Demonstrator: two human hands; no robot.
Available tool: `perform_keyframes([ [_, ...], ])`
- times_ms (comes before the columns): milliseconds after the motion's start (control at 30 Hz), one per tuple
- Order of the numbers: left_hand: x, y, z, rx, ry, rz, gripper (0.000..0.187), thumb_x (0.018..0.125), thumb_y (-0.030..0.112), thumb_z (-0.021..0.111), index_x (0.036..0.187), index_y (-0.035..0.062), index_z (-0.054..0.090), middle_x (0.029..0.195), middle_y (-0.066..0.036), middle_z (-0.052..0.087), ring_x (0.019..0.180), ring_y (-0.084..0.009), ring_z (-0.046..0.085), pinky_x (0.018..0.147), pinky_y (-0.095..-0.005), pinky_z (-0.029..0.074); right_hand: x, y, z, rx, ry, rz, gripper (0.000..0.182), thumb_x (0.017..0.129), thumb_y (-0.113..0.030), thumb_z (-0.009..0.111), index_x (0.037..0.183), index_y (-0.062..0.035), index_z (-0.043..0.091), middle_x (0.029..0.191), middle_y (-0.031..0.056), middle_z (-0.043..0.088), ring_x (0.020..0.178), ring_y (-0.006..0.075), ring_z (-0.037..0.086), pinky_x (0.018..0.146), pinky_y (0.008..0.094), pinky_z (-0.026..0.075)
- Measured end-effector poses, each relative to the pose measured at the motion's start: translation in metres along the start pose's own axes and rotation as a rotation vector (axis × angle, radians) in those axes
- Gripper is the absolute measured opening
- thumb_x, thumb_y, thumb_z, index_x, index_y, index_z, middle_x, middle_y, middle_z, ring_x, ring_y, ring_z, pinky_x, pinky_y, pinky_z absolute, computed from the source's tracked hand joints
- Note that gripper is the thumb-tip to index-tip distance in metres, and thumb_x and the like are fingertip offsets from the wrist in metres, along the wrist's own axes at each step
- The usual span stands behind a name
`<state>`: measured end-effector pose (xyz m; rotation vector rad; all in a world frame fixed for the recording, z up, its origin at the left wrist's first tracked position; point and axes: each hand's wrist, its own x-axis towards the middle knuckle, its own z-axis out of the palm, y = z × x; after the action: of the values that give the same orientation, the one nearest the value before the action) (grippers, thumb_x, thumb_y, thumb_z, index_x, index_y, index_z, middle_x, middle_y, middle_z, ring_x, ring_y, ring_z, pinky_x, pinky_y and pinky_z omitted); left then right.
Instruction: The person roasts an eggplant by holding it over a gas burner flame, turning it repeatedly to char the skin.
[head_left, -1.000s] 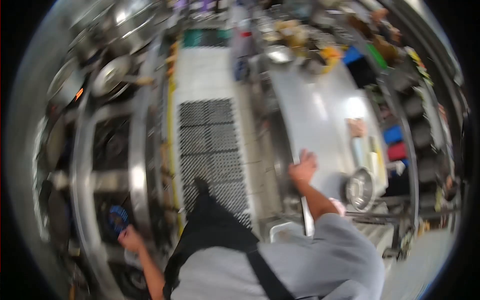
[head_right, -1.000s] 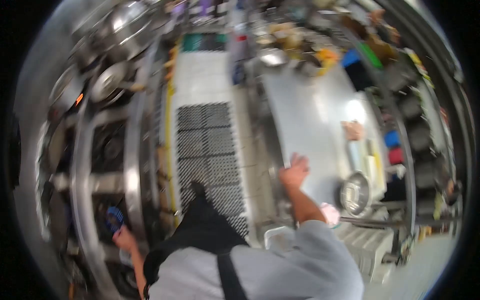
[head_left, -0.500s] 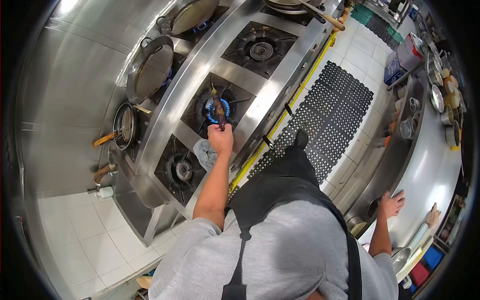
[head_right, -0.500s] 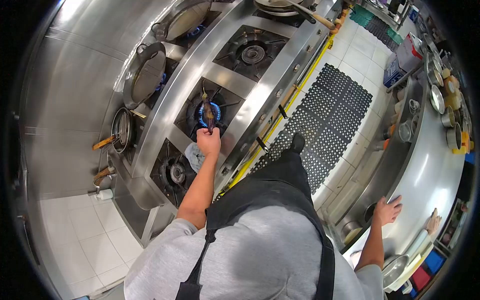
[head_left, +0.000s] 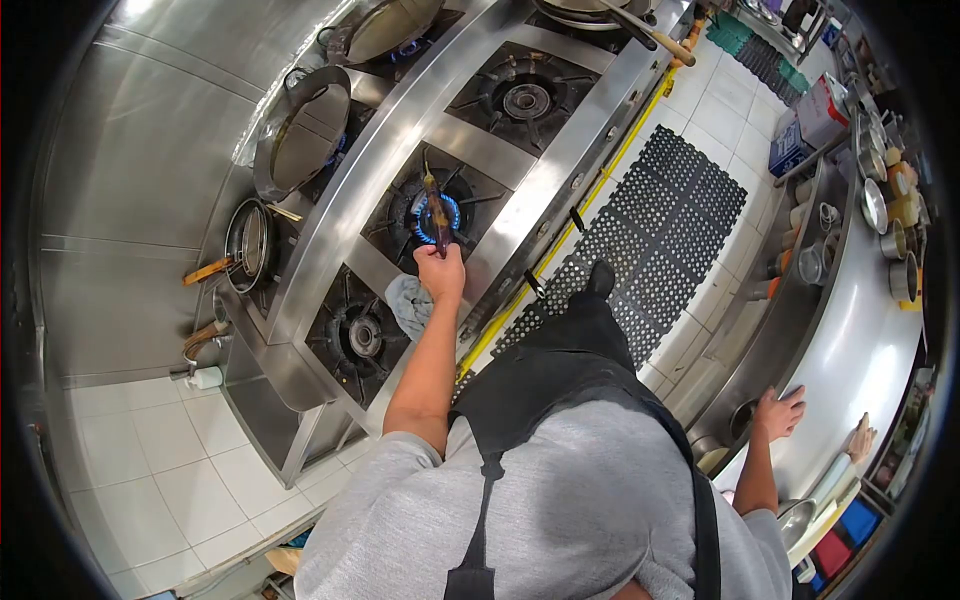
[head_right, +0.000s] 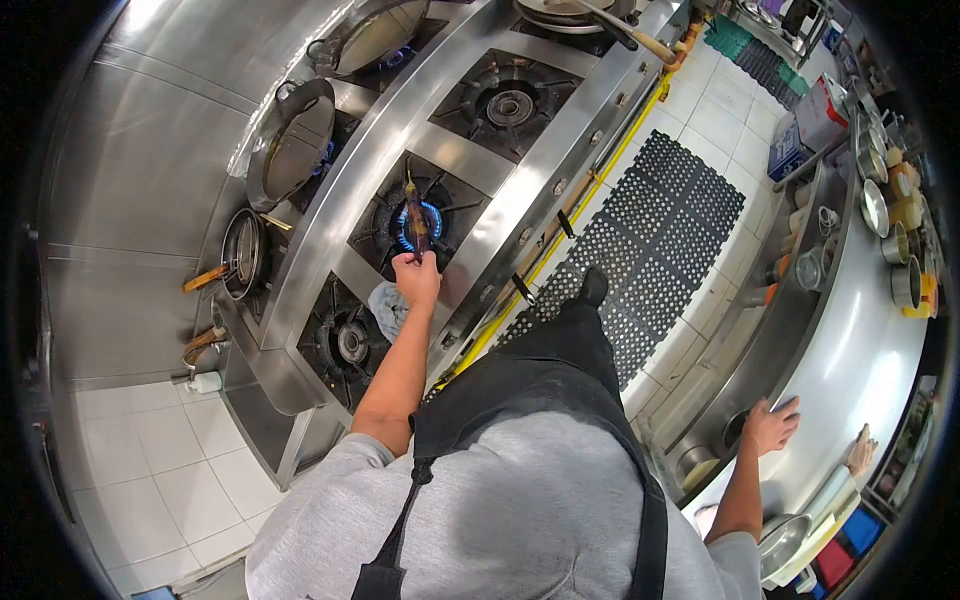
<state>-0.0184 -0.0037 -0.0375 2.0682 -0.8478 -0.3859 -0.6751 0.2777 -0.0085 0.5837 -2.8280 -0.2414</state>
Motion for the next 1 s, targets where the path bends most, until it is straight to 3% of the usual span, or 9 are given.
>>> perform_keyframes([
  [133,-0.007,0.035,-0.009,-0.317,-0.068,-0.276,0.041,0.077,0.024,0.071,0.102,0.0028,0.047,0.075,-0.011,0.062,0.057,-0.0234,0.061,0.064,-0.0364,0.051,0.0,0.001,0.001,0.005,0.004,-0.002,0.08,0.08,-0.045,0.067,0.148,-0.0279,0.029,0.147,0.0105,0.037,0.137,0.0283,0.034,0.101,0.0552,0.036],
  [233,-0.007,0.03,-0.009,-0.279,-0.04,-0.258,0.043,0.074,0.028,0.073,0.1,0.0023,0.049,0.077,-0.013,0.063,0.063,-0.0237,0.062,0.067,-0.0359,0.051,0.0,0.002,0.003,-0.004,0.003,0.002,0.079,0.08,-0.045,0.066,0.148,-0.0274,0.03,0.147,0.0108,0.037,0.137,0.0284,0.034,0.102,0.055,0.036],
  [333,0.003,-0.006,0.001,-0.022,0.04,-0.126,0.044,0.072,0.032,0.074,0.096,0.0019,0.053,0.078,-0.012,0.065,0.071,-0.0245,0.064,0.073,-0.0366,0.051,0.0,0.001,0.002,-0.004,-0.004,-0.009,0.079,0.081,-0.046,0.065,0.149,-0.0268,0.03,0.147,0.0113,0.037,0.137,0.0285,0.034,0.102,0.0544,0.035],
  [633,-0.019,0.028,-0.004,0.065,0.095,-0.105,0.044,0.069,0.035,0.075,0.092,0.0021,0.056,0.078,-0.012,0.066,0.076,-0.0258,0.065,0.076,-0.0371,0.05,-0.001,0.002,0.0,0.006,-0.01,-0.016,0.08,0.082,-0.046,0.066,0.149,-0.0262,0.028,0.148,0.0119,0.036,0.138,0.0294,0.034,0.102,0.0545,0.035],
  [733,-0.011,0.005,0.007,-0.028,0.059,-0.167,0.047,0.069,0.036,0.077,0.091,0.0006,0.056,0.078,-0.013,0.066,0.077,-0.026,0.064,0.079,-0.0373,0.05,-0.001,0.003,0.0,0.014,-0.01,-0.015,0.08,0.082,-0.046,0.067,0.149,-0.0265,0.028,0.148,0.0119,0.035,0.138,0.0294,0.033,0.103,0.0543,0.035],
  [833,-0.008,-0.007,0.012,-0.046,0.039,-0.24,0.045,0.071,0.037,0.077,0.088,0.0009,0.056,0.075,-0.012,0.064,0.068,-0.0235,0.063,0.068,-0.0372,0.052,-0.002,0.0,-0.004,0.011,-0.02,-0.009,0.08,0.082,-0.046,0.067,0.149,-0.0269,0.028,0.148,0.0119,0.035,0.138,0.0293,0.033,0.103,0.0541,0.035],
  [933,-0.008,-0.002,0.008,-0.319,-0.137,-0.429,0.042,0.074,0.036,0.077,0.086,0.0011,0.057,0.073,-0.009,0.06,0.059,-0.0193,0.06,0.053,-0.0351,0.05,-0.001,0.0,-0.004,0.005,-0.027,-0.004,0.08,0.082,-0.046,0.067,0.149,-0.0273,0.028,0.148,0.012,0.035,0.138,0.0291,0.033,0.103,0.0541,0.034],
  [1000,-0.012,0.007,0.008,-0.32,-0.133,-0.484,0.035,0.076,0.036,0.075,0.079,0.0058,0.056,0.071,-0.004,0.059,0.051,-0.0148,0.054,0.043,-0.0296,0.039,-0.001,0.0,-0.004,0.004,-0.03,-0.004,0.08,0.082,-0.046,0.067,0.149,-0.0274,0.028,0.149,0.0121,0.035,0.138,0.029,0.033,0.103,0.0541,0.034],
])
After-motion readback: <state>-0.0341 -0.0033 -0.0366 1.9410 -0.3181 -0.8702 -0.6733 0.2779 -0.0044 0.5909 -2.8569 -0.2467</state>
